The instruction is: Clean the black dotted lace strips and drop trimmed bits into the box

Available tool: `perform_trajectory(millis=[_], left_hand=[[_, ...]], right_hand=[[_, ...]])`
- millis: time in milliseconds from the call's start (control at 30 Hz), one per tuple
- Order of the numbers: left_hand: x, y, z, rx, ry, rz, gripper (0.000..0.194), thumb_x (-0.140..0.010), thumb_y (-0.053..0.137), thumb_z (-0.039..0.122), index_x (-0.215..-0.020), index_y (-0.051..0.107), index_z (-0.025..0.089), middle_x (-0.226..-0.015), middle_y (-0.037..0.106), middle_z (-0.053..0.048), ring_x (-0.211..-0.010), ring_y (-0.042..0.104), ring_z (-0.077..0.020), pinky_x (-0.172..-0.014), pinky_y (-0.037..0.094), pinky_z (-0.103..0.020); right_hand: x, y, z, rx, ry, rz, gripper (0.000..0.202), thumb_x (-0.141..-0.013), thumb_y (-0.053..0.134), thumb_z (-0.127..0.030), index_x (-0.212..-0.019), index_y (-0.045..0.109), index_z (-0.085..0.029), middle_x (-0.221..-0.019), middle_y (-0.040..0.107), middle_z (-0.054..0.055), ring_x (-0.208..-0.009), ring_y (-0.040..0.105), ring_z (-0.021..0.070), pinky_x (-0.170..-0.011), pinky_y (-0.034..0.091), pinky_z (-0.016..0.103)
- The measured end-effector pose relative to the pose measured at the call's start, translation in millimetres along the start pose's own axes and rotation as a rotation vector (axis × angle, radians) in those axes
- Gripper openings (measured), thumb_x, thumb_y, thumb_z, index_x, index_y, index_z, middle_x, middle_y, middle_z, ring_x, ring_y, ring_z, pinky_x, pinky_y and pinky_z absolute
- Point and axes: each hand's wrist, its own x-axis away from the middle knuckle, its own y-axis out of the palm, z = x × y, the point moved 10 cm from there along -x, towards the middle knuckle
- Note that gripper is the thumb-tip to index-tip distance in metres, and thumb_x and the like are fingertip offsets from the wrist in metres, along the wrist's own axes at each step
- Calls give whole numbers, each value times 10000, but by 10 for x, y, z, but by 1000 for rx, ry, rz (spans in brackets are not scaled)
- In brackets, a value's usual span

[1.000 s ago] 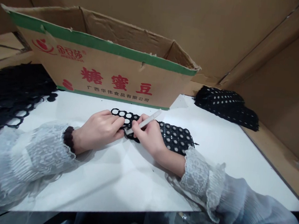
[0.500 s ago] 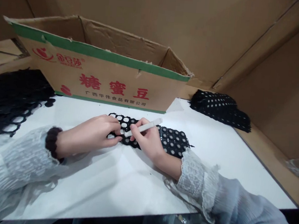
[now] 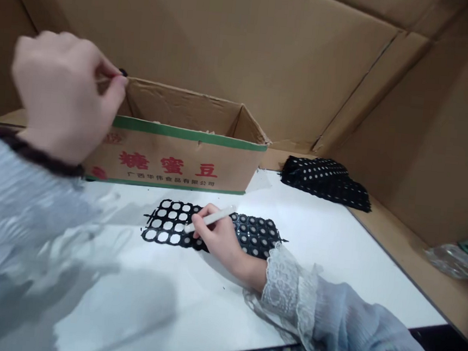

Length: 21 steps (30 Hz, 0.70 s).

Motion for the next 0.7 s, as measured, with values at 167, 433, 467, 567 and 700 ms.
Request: perform_trajectory(millis=[167,433,467,567,700], left_hand=[[9,252,313,-198,47,97,331,-878,384,300,-1024,599,96,-925,618,-50,-933,557,-223,-817,418,-397],[1304,1236,1182,29,445,-413,258,-865,388,214,-990,595,123,-955,628,-110,-886,558,-242,-746,433,-375],[1354,1332,1152,80,401,-464,263,-861,388,208,-1012,588,126,-1011,613,-119,-948,544,-253,-783,430,-389],[1393,1480,1074,290,285,-559,250,-841,386,175,-1001,576,144,-1043,594,-106,-1023,515,-240,-864,413,-394],[1345,1528,927,536,46,-617,184,-782,422,169,-917,547,150,-935,601,-67,-927,547,-204,-832,433,-361]], right_hand=[[-50,-339,-9,40,-44,179,182,-803,512,-376,-760,466,-205,-662,536,-23,-624,550,120,-592,420,251],[-167,-470,85,238,-35,168,272,-773,545,-341,-596,391,-203,-581,507,-26,-591,516,127,-616,408,273],[-167,-464,71,251,-46,166,261,-777,539,-337,-606,398,-202,-590,508,-27,-592,511,124,-612,404,268],[-170,-420,30,283,-91,134,195,-789,528,-333,-672,447,-200,-659,537,-20,-641,517,125,-631,408,261],[-183,-411,15,369,-122,115,187,-820,493,-347,-707,523,-200,-755,592,8,-794,537,154,-771,405,298]])
